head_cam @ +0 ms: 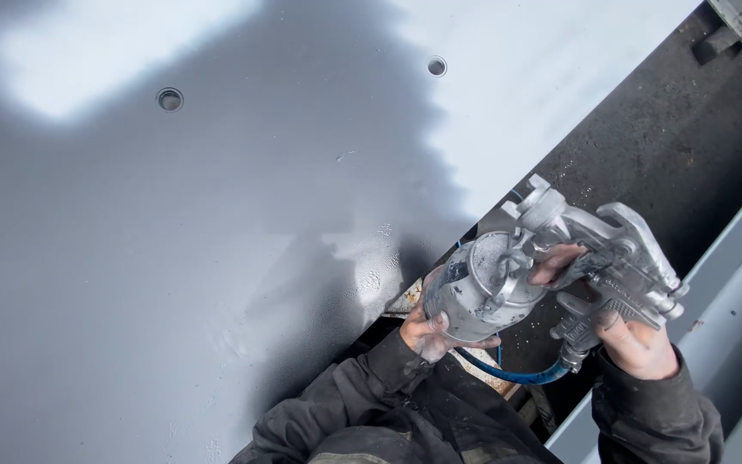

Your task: The person uses a spray gun to apply a coat of gray paint onto a large metal panel. They systematically move the spray gun across the surface, covering the main panel and the lower edge trim.

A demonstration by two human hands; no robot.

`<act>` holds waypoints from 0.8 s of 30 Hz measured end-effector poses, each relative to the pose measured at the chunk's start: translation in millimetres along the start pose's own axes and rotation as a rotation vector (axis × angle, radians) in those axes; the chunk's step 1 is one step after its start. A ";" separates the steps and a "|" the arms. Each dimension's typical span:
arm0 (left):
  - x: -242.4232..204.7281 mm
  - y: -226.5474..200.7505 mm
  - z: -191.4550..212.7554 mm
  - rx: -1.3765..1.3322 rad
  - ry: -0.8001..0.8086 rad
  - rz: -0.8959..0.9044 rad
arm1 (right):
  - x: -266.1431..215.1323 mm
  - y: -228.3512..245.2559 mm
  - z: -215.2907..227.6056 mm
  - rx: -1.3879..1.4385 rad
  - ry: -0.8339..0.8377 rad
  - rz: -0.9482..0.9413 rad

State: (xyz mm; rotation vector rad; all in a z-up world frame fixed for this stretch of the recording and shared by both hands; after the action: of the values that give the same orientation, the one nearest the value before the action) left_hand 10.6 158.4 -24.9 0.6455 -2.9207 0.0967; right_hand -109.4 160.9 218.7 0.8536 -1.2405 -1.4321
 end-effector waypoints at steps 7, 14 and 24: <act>111.4 -58.7 -34.6 -0.345 0.054 0.060 | 146.5 36.7 9.6 -0.081 -0.078 0.130; 179.9 -117.7 -12.1 -0.048 -0.216 -0.050 | 258.1 24.0 30.2 -0.465 -0.229 0.160; 135.6 -143.6 -32.7 -0.111 -0.176 -0.229 | 271.0 39.5 -42.1 -0.487 -0.038 0.132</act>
State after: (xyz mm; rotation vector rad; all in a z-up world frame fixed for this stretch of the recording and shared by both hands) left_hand -45.9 -24.6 33.3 1.0103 -2.9625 -0.1537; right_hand -124.1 -109.9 275.2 0.4066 -0.8971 -1.5560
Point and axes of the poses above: each hand's wrist, its own x-axis towards the middle knuckle, its own z-axis out of the back of the hand, y = z × x, the point moved 10 cm from there along x, towards the middle knuckle, and after that the axes turned 2 degrees about -x, right-handed, at the moved point
